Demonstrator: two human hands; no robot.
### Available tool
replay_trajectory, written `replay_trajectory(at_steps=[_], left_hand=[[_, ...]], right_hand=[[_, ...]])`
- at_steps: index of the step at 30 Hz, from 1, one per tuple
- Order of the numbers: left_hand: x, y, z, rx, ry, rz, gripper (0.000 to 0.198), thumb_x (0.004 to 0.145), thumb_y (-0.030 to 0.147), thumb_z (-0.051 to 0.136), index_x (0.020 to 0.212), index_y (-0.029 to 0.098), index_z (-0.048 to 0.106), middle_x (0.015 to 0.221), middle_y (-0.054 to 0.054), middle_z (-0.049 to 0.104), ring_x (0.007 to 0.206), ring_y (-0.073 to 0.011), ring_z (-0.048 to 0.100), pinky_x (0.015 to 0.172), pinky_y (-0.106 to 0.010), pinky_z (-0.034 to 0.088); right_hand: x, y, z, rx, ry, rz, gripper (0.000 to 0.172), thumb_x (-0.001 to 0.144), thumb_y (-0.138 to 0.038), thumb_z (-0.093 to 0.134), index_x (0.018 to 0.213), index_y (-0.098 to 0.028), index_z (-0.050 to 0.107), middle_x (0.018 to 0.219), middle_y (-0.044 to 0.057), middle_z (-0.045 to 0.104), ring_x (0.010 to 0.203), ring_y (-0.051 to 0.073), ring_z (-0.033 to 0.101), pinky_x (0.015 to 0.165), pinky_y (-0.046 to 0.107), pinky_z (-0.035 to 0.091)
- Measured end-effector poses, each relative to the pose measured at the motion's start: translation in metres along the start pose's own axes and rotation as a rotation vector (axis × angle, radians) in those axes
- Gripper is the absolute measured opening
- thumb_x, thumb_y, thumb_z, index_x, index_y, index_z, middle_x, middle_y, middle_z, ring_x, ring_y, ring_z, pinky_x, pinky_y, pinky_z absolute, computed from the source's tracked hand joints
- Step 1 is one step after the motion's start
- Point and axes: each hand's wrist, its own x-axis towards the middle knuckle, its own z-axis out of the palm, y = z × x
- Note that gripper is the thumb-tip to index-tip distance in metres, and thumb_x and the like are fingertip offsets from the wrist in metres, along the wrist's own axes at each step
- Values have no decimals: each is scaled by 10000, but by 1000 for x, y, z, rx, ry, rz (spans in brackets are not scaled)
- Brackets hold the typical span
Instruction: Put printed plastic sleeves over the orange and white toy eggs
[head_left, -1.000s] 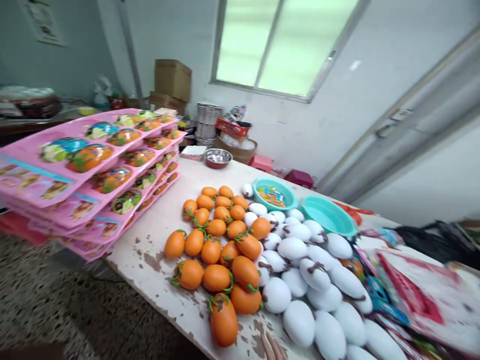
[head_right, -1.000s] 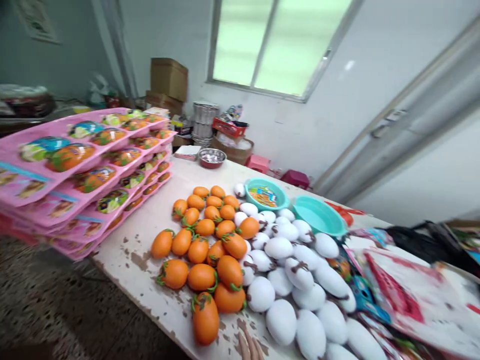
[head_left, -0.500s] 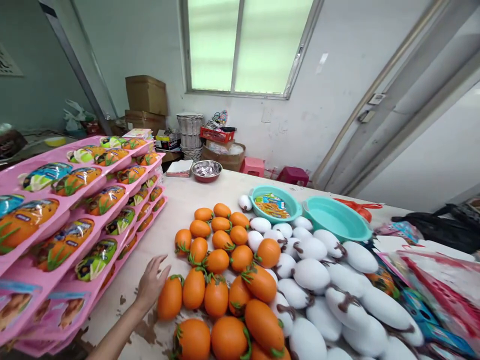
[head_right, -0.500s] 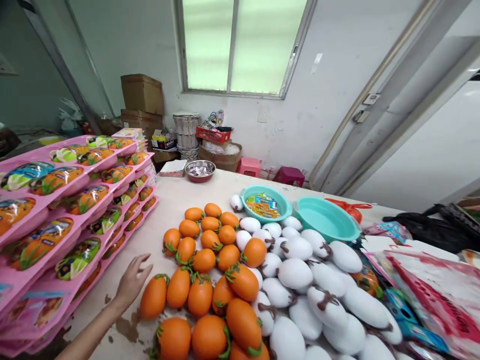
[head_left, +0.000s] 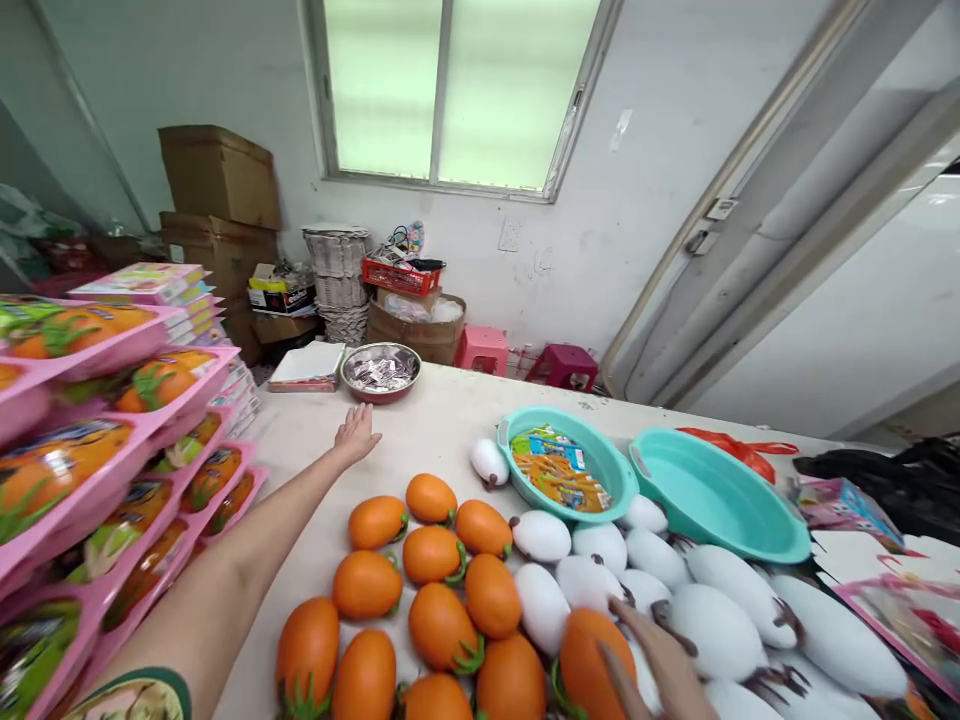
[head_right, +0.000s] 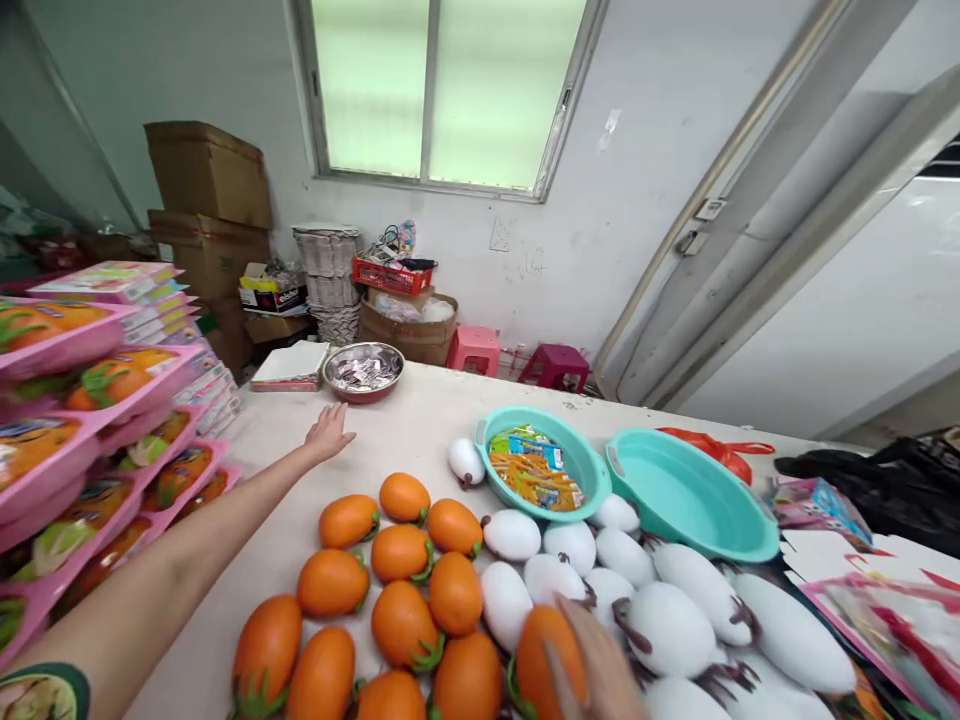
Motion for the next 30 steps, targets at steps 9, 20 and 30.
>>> replay_trajectory(at_steps=[9, 20, 30], left_hand=[[154, 5, 62, 199, -32, 67, 585, 828, 223, 516, 1400, 158, 407, 1427, -188, 456, 1340, -395, 350, 1073, -659, 89], [106, 74, 91, 164, -156, 284, 337, 878, 304, 388, 1112, 241, 622, 1102, -112, 670, 969, -308, 626, 734, -350, 428], [36, 95, 77, 115, -149, 390, 485, 869, 355, 465, 1334, 223, 487, 1252, -143, 594, 1120, -340, 548, 919, -481, 409]], right_hand=[[219, 0, 259, -284, -695, 107, 549, 846, -128, 550, 1367, -26, 412, 1426, 278, 377, 1331, 328, 369, 1066, 456, 344], [199, 17, 259, 10, -885, -67, 885, 667, -415, 758, 1425, -243, 334, 1403, 107, 423, 1209, 274, 455, 965, 398, 402], [164, 60, 176, -372, -659, 461, 353, 847, -184, 517, 1194, -136, 559, 1149, 170, 630, 1083, 314, 578, 897, 431, 416]])
